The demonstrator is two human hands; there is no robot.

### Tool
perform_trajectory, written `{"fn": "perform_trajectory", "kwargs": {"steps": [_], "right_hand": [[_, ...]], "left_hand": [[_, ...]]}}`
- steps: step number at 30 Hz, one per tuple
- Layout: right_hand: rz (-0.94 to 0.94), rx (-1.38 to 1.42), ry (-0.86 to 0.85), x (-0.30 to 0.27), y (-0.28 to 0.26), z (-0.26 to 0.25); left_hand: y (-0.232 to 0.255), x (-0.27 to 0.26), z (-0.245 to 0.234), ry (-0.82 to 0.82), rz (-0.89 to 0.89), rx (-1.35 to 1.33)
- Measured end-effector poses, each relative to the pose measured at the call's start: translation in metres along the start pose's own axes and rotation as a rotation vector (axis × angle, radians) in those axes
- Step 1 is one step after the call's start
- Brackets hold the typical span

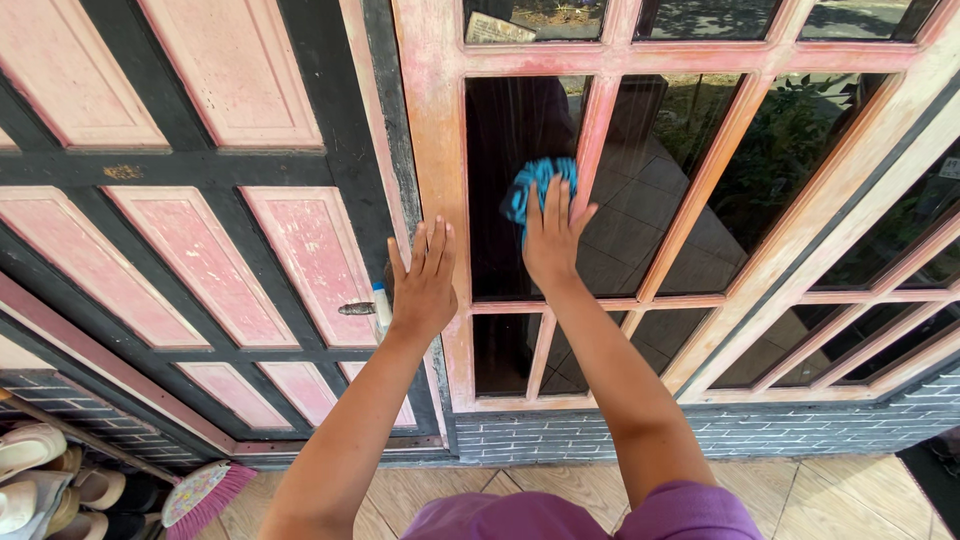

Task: The person cleans window panes by spraying them with liquid from a spray bottle and wiping the glass with a cloth.

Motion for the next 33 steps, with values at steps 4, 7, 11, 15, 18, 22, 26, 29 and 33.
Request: {"fn": "perform_trajectory", "kwargs": {"steps": [4, 7, 11, 15, 18, 22, 26, 29, 33], "right_hand": [[0.048, -0.002, 0.046, 0.053, -0.021, -0.035], [0.03, 0.052, 0.104, 0.084, -0.033, -0.056], [0.035, 0.038, 0.154, 0.106, -0.041, -0.067], [-0.052, -0.013, 0.225, 0.096, -0.039, -0.072], [-0.043, 0.11, 0.208, 0.081, -0.042, -0.067], [-0.063, 0.089, 0.201, 0.063, -0.051, -0.065], [0.009, 0.257, 0.179, 0.063, -0.053, -0.072], [0.006, 0.318, 0.305, 0.077, -0.047, -0.078], [0.029, 0.493, 0.508, 0.084, -0.044, -0.068]], "left_hand": [[0.011, 0.023, -0.008, 0.087, 0.009, -0.04], [0.017, 0.038, -0.013, 0.108, 0.013, -0.074], [0.021, 0.052, -0.009, 0.043, 0.004, -0.095], [0.021, 0.049, 0.001, 0.045, -0.004, -0.05], [0.021, 0.045, 0.008, 0.039, 0.006, -0.065], [0.026, 0.047, 0.012, -0.024, 0.019, -0.13], [0.023, 0.046, 0.004, 0.028, 0.028, -0.087], [0.016, 0.051, -0.003, 0.051, 0.002, -0.058], [0.01, 0.055, -0.013, 0.141, -0.002, -0.073]]}}
Point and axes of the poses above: each hand's wrist, its own x-axis towards the middle knuckle, its own z-axis out of the palm, y = z × x, the point moved 3 cm from there along x, towards the middle knuckle, and after that the axes turned 14 degrees about x, right-handed, at the moved point
